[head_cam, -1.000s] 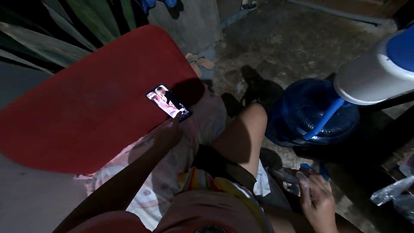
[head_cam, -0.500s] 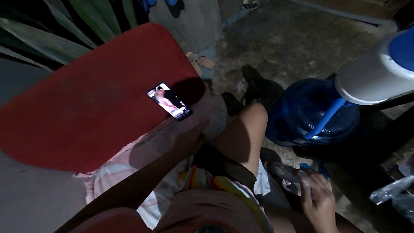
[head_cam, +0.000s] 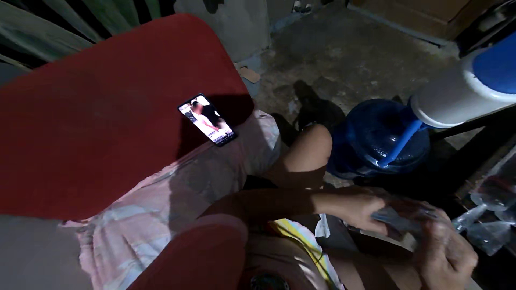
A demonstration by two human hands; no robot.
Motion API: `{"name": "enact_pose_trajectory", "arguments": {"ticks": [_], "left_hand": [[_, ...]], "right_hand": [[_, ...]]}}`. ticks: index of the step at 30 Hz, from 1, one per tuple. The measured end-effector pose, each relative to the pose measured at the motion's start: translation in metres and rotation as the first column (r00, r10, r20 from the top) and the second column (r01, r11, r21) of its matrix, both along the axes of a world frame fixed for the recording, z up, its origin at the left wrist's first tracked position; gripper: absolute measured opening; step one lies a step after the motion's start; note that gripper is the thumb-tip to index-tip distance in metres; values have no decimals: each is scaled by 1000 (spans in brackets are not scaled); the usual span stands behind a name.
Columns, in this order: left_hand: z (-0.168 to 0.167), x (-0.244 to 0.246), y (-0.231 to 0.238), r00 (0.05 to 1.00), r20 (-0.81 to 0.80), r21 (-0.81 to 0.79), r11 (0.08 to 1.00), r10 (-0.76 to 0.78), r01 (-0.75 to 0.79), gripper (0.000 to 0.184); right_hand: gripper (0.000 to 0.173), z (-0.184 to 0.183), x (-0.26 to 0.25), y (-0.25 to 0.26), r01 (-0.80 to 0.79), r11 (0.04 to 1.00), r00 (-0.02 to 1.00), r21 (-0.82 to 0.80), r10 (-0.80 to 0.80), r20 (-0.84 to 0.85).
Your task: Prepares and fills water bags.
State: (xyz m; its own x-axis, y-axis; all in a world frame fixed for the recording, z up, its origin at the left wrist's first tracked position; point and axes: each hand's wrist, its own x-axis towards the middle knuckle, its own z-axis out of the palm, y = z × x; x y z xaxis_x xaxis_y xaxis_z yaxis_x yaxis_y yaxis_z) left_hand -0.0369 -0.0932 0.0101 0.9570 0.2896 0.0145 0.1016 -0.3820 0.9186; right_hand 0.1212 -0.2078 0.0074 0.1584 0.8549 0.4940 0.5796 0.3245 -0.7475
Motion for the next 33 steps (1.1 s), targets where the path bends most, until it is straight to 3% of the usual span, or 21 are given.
{"name": "enact_pose_trajectory", "arguments": {"ticks": [4,8,12,16,18,21,23,25,28,33], "left_hand": [[34,20,7,989,67,-148,979,-130,139,56],[72,21,21,983,-3,-191,965,-185,181,45],[97,19,37,969,25,-220,944,-247,247,48],[127,10,47,983,-26,-179,968,-181,173,43],[138,4,48,983,81,-235,955,-164,179,28],[149,8,56,977,93,-358,909,-194,214,39],[155,12,57,979,52,-308,929,-198,205,46],[170,18,47,992,29,-281,951,-126,129,34],[169,25,55,967,117,-66,969,-228,236,22],[172,35,58,935,214,88,959,-283,270,15]], "right_hand": [[45,35,3,3,-103,993,995,52,103,-3],[44,62,2,13,-199,979,974,48,203,-101],[44,94,-7,19,-124,992,987,18,125,-106],[47,128,-13,30,-104,994,994,39,105,-38],[45,143,-15,34,-105,994,994,38,105,-3],[41,160,-19,39,-95,995,995,29,96,-30],[39,166,-18,43,-112,993,991,42,115,-70],[39,171,-16,47,-117,991,990,57,121,-71],[40,181,-14,49,-89,994,994,63,93,-60],[41,192,-11,46,-54,996,990,65,62,-129]]}}
